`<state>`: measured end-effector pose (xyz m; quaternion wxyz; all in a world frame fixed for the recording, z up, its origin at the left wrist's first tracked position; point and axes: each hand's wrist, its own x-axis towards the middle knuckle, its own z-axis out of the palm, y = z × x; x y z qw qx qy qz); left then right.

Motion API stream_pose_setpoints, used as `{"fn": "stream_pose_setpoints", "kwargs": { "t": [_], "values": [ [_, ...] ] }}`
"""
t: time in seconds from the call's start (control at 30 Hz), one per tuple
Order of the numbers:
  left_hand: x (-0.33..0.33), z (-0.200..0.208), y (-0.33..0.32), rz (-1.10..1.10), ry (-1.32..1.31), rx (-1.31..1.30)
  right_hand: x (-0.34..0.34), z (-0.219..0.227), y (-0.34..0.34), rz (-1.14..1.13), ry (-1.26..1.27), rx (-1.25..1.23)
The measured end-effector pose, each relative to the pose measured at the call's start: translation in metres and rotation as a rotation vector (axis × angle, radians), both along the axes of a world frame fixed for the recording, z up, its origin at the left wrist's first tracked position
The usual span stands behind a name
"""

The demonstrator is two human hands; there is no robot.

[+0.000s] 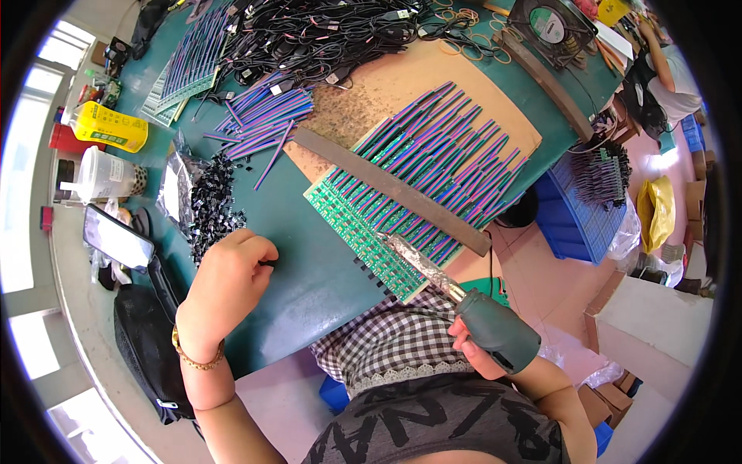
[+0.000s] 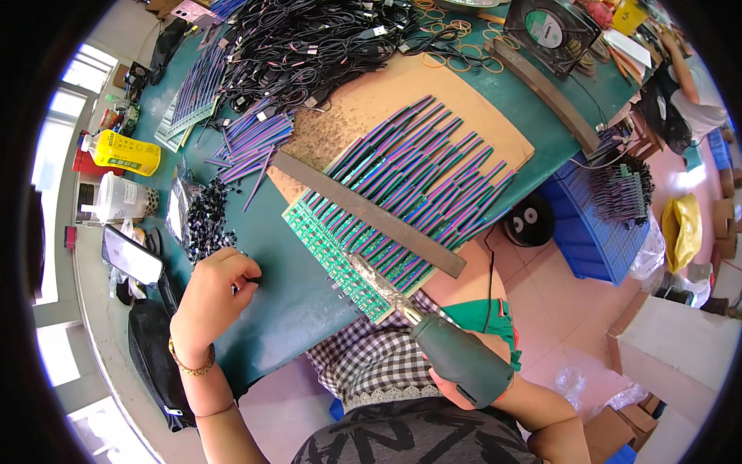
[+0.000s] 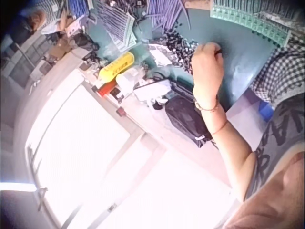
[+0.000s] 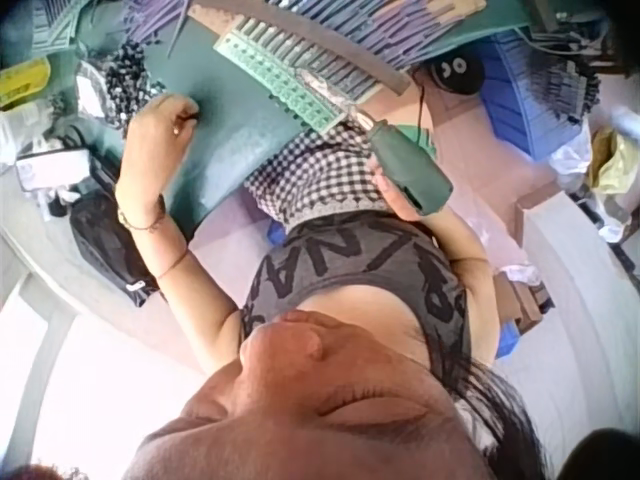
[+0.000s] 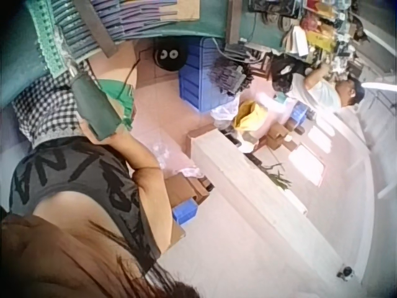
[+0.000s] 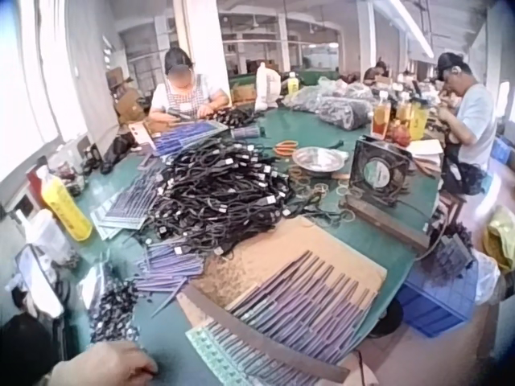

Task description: The person places small electronic components onto circuit boards by hand and solders them in place using a soldering tool.

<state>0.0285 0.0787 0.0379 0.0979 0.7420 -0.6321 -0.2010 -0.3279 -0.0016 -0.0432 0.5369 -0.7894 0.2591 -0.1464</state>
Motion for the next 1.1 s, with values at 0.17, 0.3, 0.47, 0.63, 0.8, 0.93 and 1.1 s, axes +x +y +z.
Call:
{"fn": "stream_pose_setpoints", "kwargs": {
  "t": [0.17,0.3,0.47,0.63,0.8,0.93,1.1],
  "values": [
    [0.006,-0.003,0.003,0.071,-0.095,0.048,-0.006,-0.002,0.001,0.061,-0.052,-0.001],
    [0.008,-0.008,0.005,0.016,-0.159,0.009,-0.002,-0.006,0.009,-0.106,-0.065,-0.004],
    [0.0,0.0,0.004,0.005,-0.081,0.018,-0.006,-0.011,0.011,-0.102,-0.055,-0.096],
    [-0.006,-0.009,0.004,-0.098,-0.135,-0.067,-0.008,-0.012,0.01,-0.066,-0.176,-0.298],
    [-0.004,-0.019,0.001,-0.04,-0.115,-0.136,-0.016,-0.023,0.023,-0.154,-0.247,-0.253],
    [0.009,-0.018,0.001,-0.075,-0.053,-0.144,-0.019,0.022,0.028,-0.266,-0.279,0.646],
    [0.006,-0.01,0.004,-0.028,0.03,-0.115,-0.024,0.022,0.035,-0.335,-0.421,0.634]
  ]
}}
